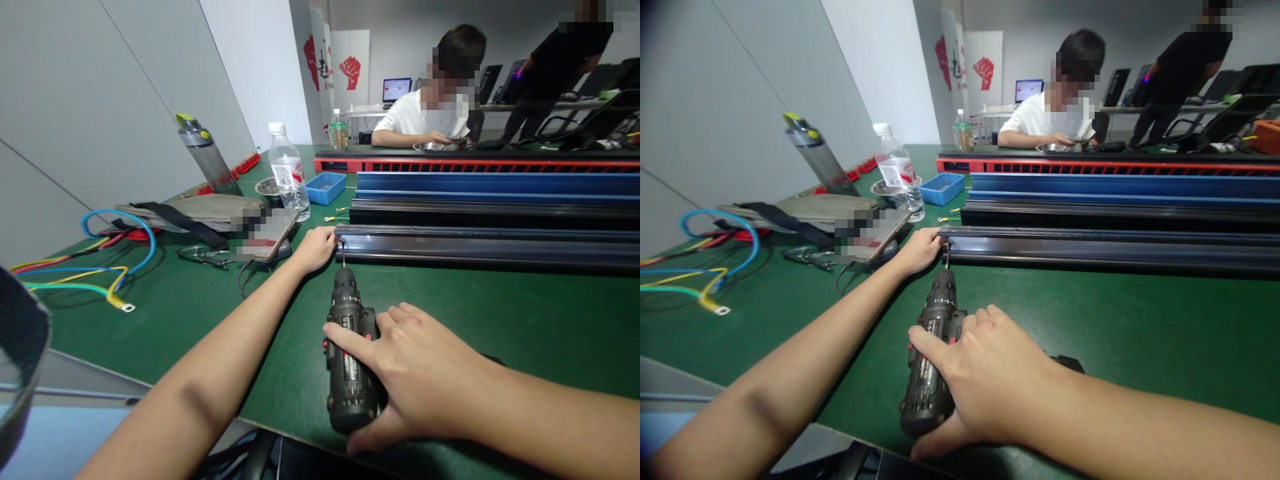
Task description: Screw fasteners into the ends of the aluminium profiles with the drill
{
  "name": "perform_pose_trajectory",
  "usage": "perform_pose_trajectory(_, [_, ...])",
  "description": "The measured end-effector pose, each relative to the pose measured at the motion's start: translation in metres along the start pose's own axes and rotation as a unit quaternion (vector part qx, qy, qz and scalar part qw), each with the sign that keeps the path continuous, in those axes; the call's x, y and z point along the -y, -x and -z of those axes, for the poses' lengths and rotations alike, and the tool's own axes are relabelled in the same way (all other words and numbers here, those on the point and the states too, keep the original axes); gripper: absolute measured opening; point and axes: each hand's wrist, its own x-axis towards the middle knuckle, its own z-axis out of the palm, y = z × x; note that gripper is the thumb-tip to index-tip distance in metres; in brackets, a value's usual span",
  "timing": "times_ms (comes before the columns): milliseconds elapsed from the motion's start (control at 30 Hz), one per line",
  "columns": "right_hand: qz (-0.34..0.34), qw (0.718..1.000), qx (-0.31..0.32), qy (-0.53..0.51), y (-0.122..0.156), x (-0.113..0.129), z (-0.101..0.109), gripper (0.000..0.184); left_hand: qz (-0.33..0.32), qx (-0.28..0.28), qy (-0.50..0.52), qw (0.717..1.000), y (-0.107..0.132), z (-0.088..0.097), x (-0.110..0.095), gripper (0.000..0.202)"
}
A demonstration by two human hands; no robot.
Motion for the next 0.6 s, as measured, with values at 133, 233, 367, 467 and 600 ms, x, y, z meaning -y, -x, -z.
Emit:
perform_pose_trajectory(133, [-0.001,1.0,0.004,-0.003,-0.0004,-0.0003,0.0013,0.105,-0.005,-0.001,-0.002,1.0,-0.0002,0.0002,0.0007,0.039])
perform_pose_trajectory(233, [-0.002,1.0,0.004,-0.007,-0.0011,-0.0006,0.002,0.105,-0.007,-0.002,-0.002,1.0,-0.0001,0.0002,0.0008,0.039])
perform_pose_trajectory(367, [-0.006,1.0,0.007,-0.009,-0.0012,0.0006,0.0022,0.106,-0.001,-0.001,-0.001,1.0,0.0,-0.0001,0.0007,0.038])
perform_pose_trajectory(467, [-0.008,1.0,0.011,-0.011,-0.0008,0.0013,0.002,0.106,-0.004,-0.005,0.0,1.0,0.0,-0.0002,0.0006,0.038])
perform_pose_trajectory(600, [-0.008,1.0,0.013,-0.004,-0.0007,0.0008,0.0015,0.107,0.0,-0.006,-0.005,1.0,-0.0002,0.0001,0.0002,0.038])
